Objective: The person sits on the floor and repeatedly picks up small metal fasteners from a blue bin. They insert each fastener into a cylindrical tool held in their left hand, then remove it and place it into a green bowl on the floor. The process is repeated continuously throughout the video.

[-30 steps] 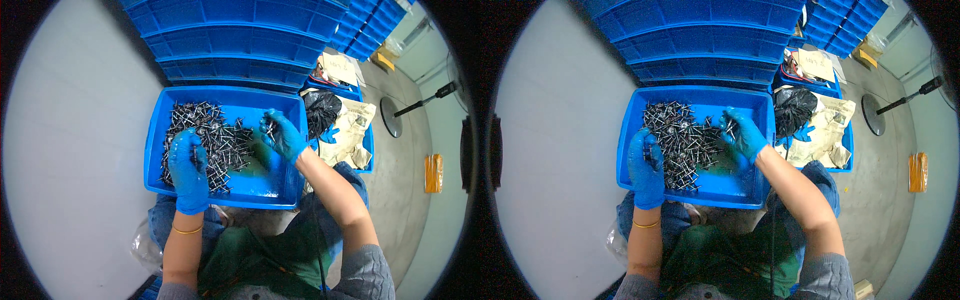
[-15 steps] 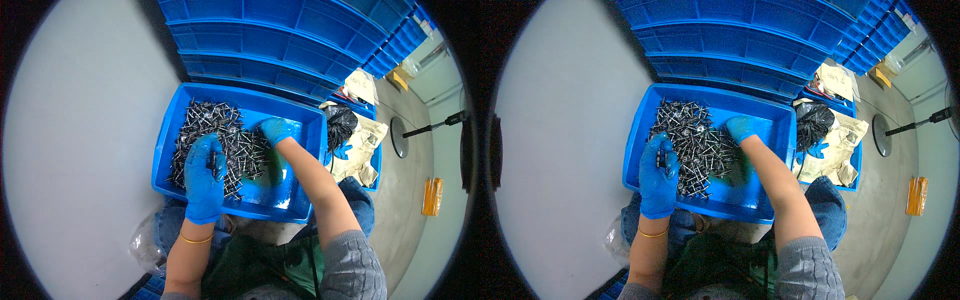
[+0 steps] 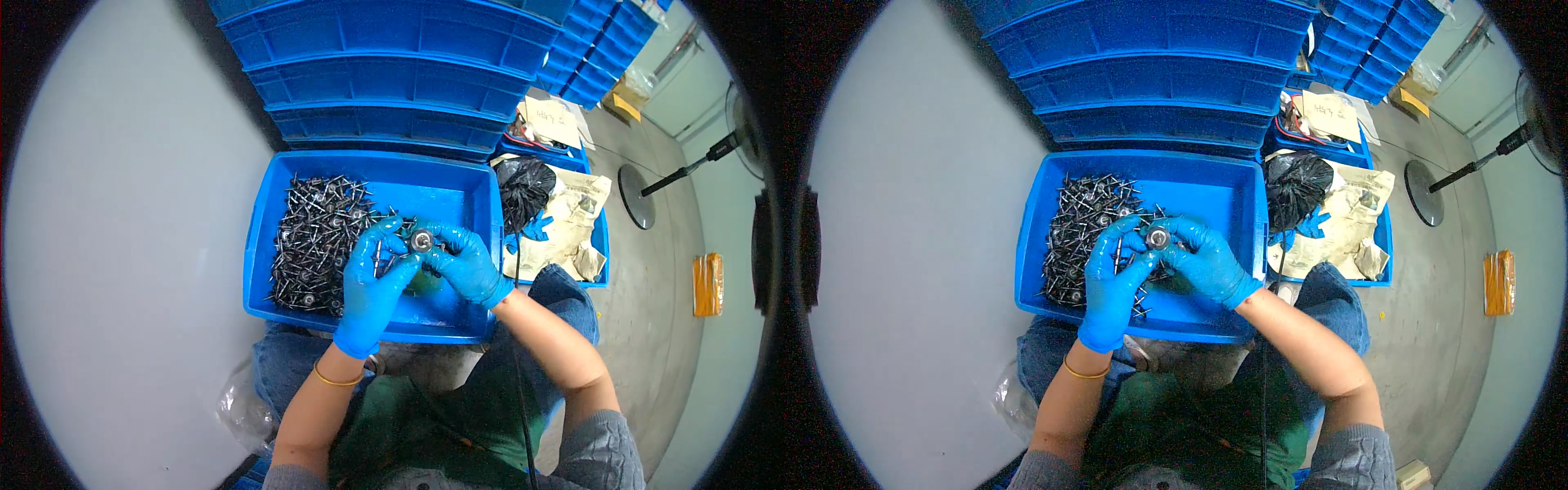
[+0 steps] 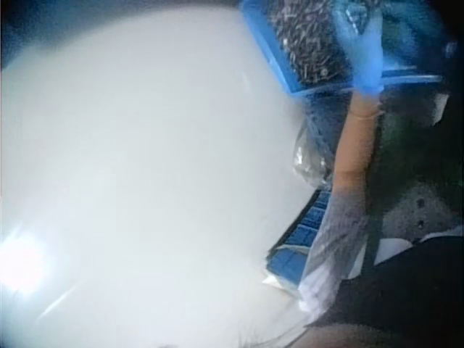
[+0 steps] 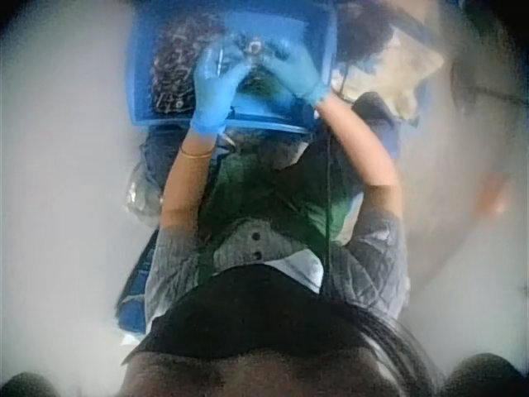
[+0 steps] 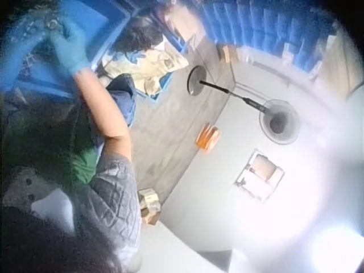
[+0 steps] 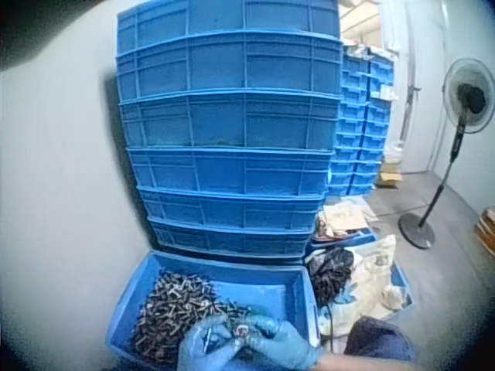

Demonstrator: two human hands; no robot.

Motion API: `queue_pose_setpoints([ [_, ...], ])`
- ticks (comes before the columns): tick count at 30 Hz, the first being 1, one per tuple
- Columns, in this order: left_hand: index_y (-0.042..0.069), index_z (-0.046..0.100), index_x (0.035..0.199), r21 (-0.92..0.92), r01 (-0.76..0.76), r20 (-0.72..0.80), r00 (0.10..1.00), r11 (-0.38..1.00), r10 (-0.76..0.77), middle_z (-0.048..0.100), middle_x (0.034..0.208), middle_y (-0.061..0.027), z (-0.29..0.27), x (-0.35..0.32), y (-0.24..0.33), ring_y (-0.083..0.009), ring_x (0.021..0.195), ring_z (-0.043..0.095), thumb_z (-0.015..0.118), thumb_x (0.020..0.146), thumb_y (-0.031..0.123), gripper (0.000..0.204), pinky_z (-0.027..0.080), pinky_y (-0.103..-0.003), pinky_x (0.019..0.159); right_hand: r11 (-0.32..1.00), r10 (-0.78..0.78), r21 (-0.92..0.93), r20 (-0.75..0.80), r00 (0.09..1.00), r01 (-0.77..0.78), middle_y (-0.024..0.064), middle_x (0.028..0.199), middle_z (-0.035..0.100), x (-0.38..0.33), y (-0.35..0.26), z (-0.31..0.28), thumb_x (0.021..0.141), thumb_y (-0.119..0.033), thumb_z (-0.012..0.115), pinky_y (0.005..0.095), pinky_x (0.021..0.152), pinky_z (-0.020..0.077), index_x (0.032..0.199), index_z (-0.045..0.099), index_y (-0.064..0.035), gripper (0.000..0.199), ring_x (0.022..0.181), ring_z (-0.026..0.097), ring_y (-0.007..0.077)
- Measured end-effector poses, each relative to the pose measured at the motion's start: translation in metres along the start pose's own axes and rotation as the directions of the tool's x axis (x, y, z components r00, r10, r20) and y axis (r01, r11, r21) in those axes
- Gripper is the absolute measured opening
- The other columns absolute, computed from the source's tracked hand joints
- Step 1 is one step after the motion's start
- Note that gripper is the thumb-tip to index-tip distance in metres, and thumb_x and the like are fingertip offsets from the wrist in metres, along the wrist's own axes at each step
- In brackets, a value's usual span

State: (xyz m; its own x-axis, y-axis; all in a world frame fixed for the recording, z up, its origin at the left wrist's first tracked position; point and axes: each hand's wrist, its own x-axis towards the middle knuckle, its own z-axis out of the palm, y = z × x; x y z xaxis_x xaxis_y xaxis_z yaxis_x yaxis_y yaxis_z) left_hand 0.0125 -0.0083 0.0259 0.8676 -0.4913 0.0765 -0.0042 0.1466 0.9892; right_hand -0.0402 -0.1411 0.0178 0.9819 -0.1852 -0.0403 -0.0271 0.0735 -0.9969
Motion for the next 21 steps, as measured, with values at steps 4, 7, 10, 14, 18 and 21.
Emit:
queue_pose_setpoints([
  [4,0.004,0.053,0.093,0.350,-0.225,-0.001,0.971,0.910,0.240,0.055,0.087,-0.0055,0.007,-0.006,0.002,-0.0123,0.078,0.051,0.060,0.070,0.003,0.024,0.042,-0.025,0.067,0.970,-0.143,-0.195,0.028,0.989,0.146,0.0032,0.081,0.056,-0.011,0.002,0.000,0.076,-0.012,0.056,0.0239,0.069,0.0411,0.097,0.055,-0.0033,0.023,0.077,0.049,0.0082],
  [7,0.003,0.057,0.080,0.451,-0.197,-0.018,0.973,0.871,0.229,0.055,0.076,-0.0037,0.005,-0.003,0.004,-0.0106,0.066,0.051,0.058,0.074,0.007,0.008,0.041,-0.023,0.058,0.840,-0.304,-0.462,0.034,0.952,0.284,0.0067,0.079,0.059,-0.009,0.007,-0.007,0.074,-0.012,0.059,0.0241,0.061,0.0422,0.095,0.057,-0.0034,0.023,0.070,0.052,0.0072],
  [10,0.004,0.057,0.083,0.183,0.138,-0.101,0.988,0.973,-0.121,0.053,0.071,-0.0018,0.001,-0.003,-0.002,-0.0074,0.055,0.048,0.054,0.078,0.009,0.008,0.037,-0.019,0.048,0.837,-0.362,-0.448,-0.022,0.932,0.314,0.0059,0.080,0.059,-0.007,0.005,-0.012,0.073,-0.012,0.061,0.0234,0.062,0.0433,0.095,0.057,-0.0033,0.024,0.070,0.053,0.0081],
  [14,0.002,0.053,0.091,-0.474,0.382,0.136,0.922,0.793,-0.363,0.048,0.062,0.0014,0.001,-0.005,-0.021,-0.0033,0.046,0.038,0.048,0.083,0.013,0.015,0.030,-0.016,0.039,0.989,-0.145,-0.013,-0.113,0.983,0.145,0.0064,0.084,0.058,-0.004,0.005,0.004,0.072,-0.016,0.063,0.0241,0.065,0.0441,0.095,0.057,-0.0029,0.027,0.073,0.053,0.0099],
  [18,0.004,0.050,0.096,-0.638,0.512,0.279,0.850,0.575,-0.447,0.044,0.060,0.0018,0.004,-0.008,-0.026,-0.0036,0.046,0.036,0.044,0.085,0.013,0.015,0.029,-0.016,0.038,0.995,-0.089,-0.035,-0.026,0.996,0.088,0.0047,0.085,0.058,-0.005,-0.002,0.002,0.073,-0.016,0.062,0.0217,0.067,0.0436,0.096,0.057,-0.0029,0.027,0.074,0.052,0.0080],
  [21,0.005,0.048,0.098,-0.711,0.578,0.439,0.810,0.400,-0.389,0.045,0.064,0.0008,-0.001,-0.010,-0.031,-0.0038,0.047,0.036,0.042,0.085,0.015,0.017,0.028,-0.016,0.039,0.997,-0.029,0.068,0.046,0.999,0.026,0.0034,0.084,0.058,-0.007,-0.006,0.001,0.075,-0.017,0.061,0.0211,0.067,0.0436,0.095,0.057,-0.0030,0.025,0.074,0.052,0.0071],
])
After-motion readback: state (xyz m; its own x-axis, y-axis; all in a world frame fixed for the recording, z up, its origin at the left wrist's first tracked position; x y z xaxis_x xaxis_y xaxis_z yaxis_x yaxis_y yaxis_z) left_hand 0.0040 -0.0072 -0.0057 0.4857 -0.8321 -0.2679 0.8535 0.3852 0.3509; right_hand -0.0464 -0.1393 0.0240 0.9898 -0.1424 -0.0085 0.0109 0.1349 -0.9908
